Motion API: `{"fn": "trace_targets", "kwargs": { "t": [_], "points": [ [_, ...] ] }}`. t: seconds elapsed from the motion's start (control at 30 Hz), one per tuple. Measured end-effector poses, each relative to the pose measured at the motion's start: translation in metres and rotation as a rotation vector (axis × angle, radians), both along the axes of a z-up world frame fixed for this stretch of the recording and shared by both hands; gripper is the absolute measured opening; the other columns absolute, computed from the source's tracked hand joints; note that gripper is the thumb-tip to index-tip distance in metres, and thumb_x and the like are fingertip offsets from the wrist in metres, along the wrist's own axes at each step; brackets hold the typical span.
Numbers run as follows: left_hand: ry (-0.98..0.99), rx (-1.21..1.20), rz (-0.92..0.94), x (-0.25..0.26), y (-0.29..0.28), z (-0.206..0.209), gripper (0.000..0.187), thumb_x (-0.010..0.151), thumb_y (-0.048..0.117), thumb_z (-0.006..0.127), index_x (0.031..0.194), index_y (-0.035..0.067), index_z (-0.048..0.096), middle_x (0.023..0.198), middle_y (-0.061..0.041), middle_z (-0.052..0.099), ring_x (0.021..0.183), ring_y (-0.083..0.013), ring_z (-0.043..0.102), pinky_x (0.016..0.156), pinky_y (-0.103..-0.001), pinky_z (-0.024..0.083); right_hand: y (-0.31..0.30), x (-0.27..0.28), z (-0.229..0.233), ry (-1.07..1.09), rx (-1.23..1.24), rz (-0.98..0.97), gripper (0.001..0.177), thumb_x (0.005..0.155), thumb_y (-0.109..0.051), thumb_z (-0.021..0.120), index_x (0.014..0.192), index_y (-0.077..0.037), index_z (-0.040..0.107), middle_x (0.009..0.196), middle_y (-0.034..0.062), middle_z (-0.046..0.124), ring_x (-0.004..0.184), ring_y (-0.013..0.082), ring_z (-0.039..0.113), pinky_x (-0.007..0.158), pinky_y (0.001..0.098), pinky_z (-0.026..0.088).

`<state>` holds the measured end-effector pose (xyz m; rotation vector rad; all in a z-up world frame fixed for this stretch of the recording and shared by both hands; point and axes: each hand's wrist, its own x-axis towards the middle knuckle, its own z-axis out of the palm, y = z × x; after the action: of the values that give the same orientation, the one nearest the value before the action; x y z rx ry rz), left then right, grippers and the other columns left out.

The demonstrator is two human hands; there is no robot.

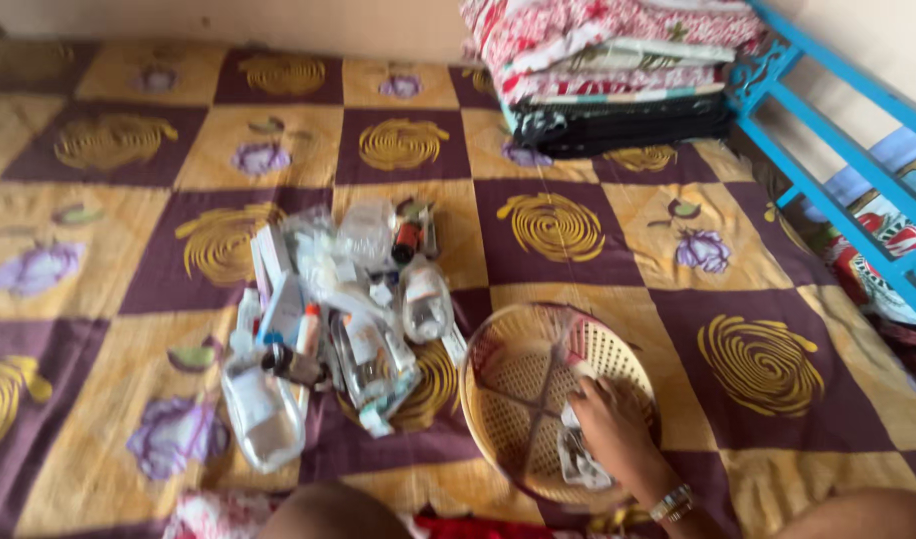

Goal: The person wipes down several plastic bottles and medical supply containers with a cloth on a bed.

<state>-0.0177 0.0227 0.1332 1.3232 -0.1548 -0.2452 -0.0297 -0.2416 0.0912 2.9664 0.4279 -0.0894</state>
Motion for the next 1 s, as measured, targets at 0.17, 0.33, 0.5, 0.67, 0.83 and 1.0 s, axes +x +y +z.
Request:
{"fn": "trace_targets", "kwargs": {
  "t": [0.17, 0.33, 0.5, 0.67, 0.83, 1.0],
  "points": [
    [0.056, -0.046, -0.018, 0.055, -0.018, -0.123, 0.063, 0.098, 0.032, 0.064, 0.148, 0.000, 0.045, 0.143, -0.018, 0.059, 0.133, -0.0281, 0.061, 0.121, -0.042, 0.051, -0.007, 0.001, -0.006, -0.014, 0.077, 0.021, 0.034, 0.079, 0.006, 0.067, 0.111, -0.003, 0.071, 0.126, 0.0154, 0.061, 0.117, 0.0305, 0.056, 0.101, 0.0473, 0.046],
    [0.021, -0.005, -0.019, 0.079, -0.025, -0.054, 0.058, 0.098, 0.028, 0.064, 0.145, 0.000, 0.047, 0.140, -0.017, 0.061, 0.130, -0.0275, 0.063, 0.119, -0.041, 0.053, -0.008, 0.006, -0.010, 0.044, 0.076, -0.007, 0.033, 0.080, 0.008, 0.065, 0.111, -0.002, 0.072, 0.127, 0.0164, 0.060, 0.119, 0.0307, 0.055, 0.101, 0.0508, 0.043],
    [-0.003, -0.015, -0.067, 0.022, -0.020, -0.026, 0.053, 0.097, 0.024, 0.063, 0.143, 0.000, 0.048, 0.136, -0.017, 0.062, 0.127, -0.0270, 0.064, 0.117, -0.041, 0.054, -0.007, -0.001, -0.004, -0.064, 0.086, 0.036, 0.030, 0.080, 0.004, 0.067, 0.108, -0.002, 0.073, 0.125, 0.0165, 0.063, 0.118, 0.0310, 0.056, 0.106, 0.0520, 0.042],
    [-0.145, -0.182, -0.196, -0.033, 0.024, 0.105, 0.049, 0.097, 0.020, 0.063, 0.140, 0.001, 0.050, 0.133, -0.017, 0.063, 0.124, -0.0264, 0.066, 0.115, -0.040, 0.056, -0.010, -0.002, -0.016, -0.070, 0.008, 0.042, 0.034, 0.079, -0.001, 0.067, 0.112, -0.008, 0.073, 0.132, 0.0155, 0.061, 0.124, 0.0323, 0.054, 0.105, 0.0517, 0.042],
    [-0.349, -0.477, -0.547, -0.080, 0.048, 0.260, 0.044, 0.097, 0.016, 0.062, 0.137, 0.001, 0.051, 0.130, -0.016, 0.064, 0.121, -0.0258, 0.067, 0.113, -0.040, 0.058, -0.033, 0.000, -0.035, -0.412, 0.124, 0.270, 0.062, 0.063, -0.042, 0.071, 0.113, -0.004, 0.073, 0.128, 0.0251, 0.061, 0.113, 0.0495, 0.053, 0.090, 0.0645, 0.038],
    [-0.544, -0.119, -0.157, -0.069, 0.036, 0.207, 0.041, 0.087, -0.005, 0.051, 0.128, -0.005, 0.053, 0.130, -0.020, 0.062, 0.125, -0.0287, 0.063, 0.109, -0.041, 0.049, -0.016, 0.002, -0.026, -0.036, 0.066, 0.004, 0.039, 0.077, -0.001, 0.070, 0.116, -0.004, 0.071, 0.135, 0.0172, 0.059, 0.126, 0.0331, 0.054, 0.109, 0.0523, 0.040]
  ]
}}
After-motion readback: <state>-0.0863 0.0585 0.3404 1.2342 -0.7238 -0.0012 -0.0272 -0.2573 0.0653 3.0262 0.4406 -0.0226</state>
